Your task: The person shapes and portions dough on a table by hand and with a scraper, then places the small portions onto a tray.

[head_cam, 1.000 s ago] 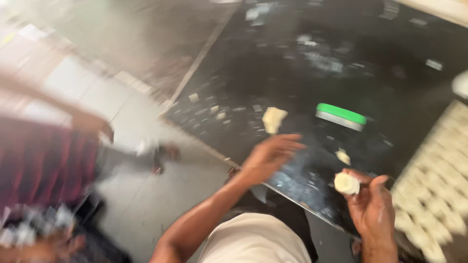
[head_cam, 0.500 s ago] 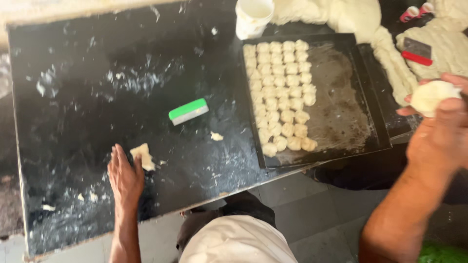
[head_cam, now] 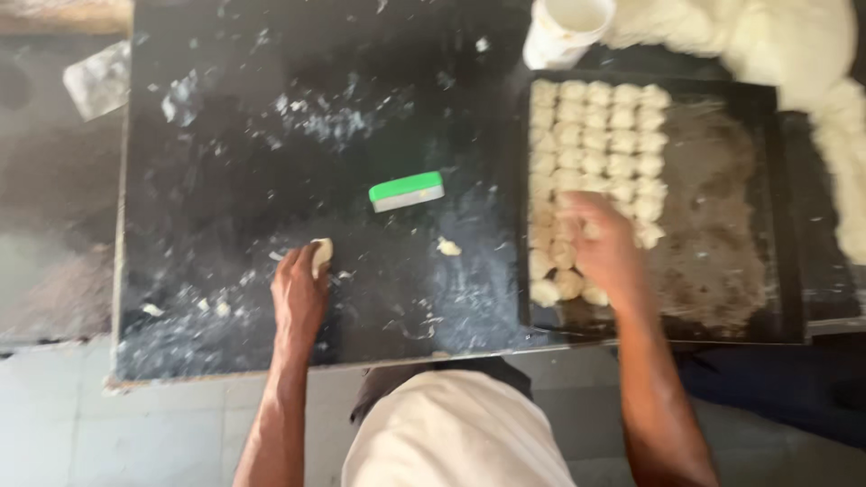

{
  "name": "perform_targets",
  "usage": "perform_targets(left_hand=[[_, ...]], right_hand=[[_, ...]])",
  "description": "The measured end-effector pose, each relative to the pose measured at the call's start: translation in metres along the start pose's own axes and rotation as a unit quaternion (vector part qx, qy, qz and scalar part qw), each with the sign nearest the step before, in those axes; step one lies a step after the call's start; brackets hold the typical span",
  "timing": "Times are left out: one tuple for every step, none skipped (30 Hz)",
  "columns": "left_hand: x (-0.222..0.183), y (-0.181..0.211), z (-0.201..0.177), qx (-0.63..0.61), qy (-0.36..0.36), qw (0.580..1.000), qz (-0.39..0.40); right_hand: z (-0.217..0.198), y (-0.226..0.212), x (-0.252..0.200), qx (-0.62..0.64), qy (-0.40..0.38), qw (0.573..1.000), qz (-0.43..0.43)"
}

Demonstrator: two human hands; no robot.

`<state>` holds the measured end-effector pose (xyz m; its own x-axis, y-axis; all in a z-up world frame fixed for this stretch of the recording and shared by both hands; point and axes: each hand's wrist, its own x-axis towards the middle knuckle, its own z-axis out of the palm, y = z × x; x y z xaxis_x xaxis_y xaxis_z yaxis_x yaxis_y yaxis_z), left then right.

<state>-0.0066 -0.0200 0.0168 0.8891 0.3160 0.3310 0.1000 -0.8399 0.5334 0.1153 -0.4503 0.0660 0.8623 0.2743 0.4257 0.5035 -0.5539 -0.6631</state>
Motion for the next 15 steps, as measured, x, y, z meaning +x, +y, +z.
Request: perform_targets(left_hand=[[0.001,0.000,-0.003,-0.018,-0.008,1.000,-0.008],[0.000,0.000,-0.007,-0.036,-0.014,0.999,-0.013],[-0.006,-0.001,-0.016,-0.080,-0.059,0.992,-0.082],[-0.010,-0.002,-0.023,-0.127,-0.095,0.976,-0.146],[-0.014,-0.004,-0.029,-0.174,-0.131,0.954,-0.208],[-0.023,-0.002,-0.031,-0.280,-0.120,0.932,-0.198],[-0.029,-0.001,-0.031,-0.383,-0.108,0.899,-0.183],[-0.038,0.001,-0.029,-0.448,-0.129,0.865,-0.185],[-0.047,0.003,-0.025,-0.511,-0.148,0.826,-0.186],[-0.051,0.005,-0.022,-0.463,-0.167,0.847,-0.200],[-0.056,0.006,-0.020,-0.414,-0.187,0.865,-0.213],[-0.054,0.003,-0.020,-0.364,-0.203,0.882,-0.219],[-0.050,-0.004,-0.023,-0.408,-0.172,0.873,-0.206],[-0.048,-0.012,-0.025,-0.450,-0.143,0.860,-0.195],[-0.048,-0.021,-0.029,-0.490,-0.114,0.845,-0.183]], right_hand=[[0.032,-0.017,0.005,0.016,-0.063,0.998,0.000],[0.066,-0.031,0.013,-0.072,-0.097,0.989,-0.082],[0.097,-0.048,0.009,-0.090,-0.132,0.985,-0.065],[0.121,-0.062,0.009,-0.112,-0.161,0.979,-0.054],[0.138,-0.074,0.010,-0.041,-0.181,0.982,-0.034],[0.151,-0.084,0.013,0.030,-0.203,0.979,-0.014],[0.160,-0.094,0.015,0.088,-0.247,0.965,-0.035],[0.165,-0.107,0.008,0.146,-0.296,0.943,-0.051],[0.170,-0.122,0.002,0.204,-0.343,0.915,-0.065],[0.177,-0.136,0.002,0.217,-0.368,0.904,-0.028],[0.183,-0.150,0.002,0.229,-0.393,0.891,0.009],[0.188,-0.160,0.008,0.238,-0.413,0.878,0.041],[0.189,-0.163,0.020,0.219,-0.352,0.906,0.080],[0.190,-0.160,0.035,0.202,-0.291,0.927,0.123],[0.193,-0.152,0.058,0.107,-0.234,0.964,0.060]])
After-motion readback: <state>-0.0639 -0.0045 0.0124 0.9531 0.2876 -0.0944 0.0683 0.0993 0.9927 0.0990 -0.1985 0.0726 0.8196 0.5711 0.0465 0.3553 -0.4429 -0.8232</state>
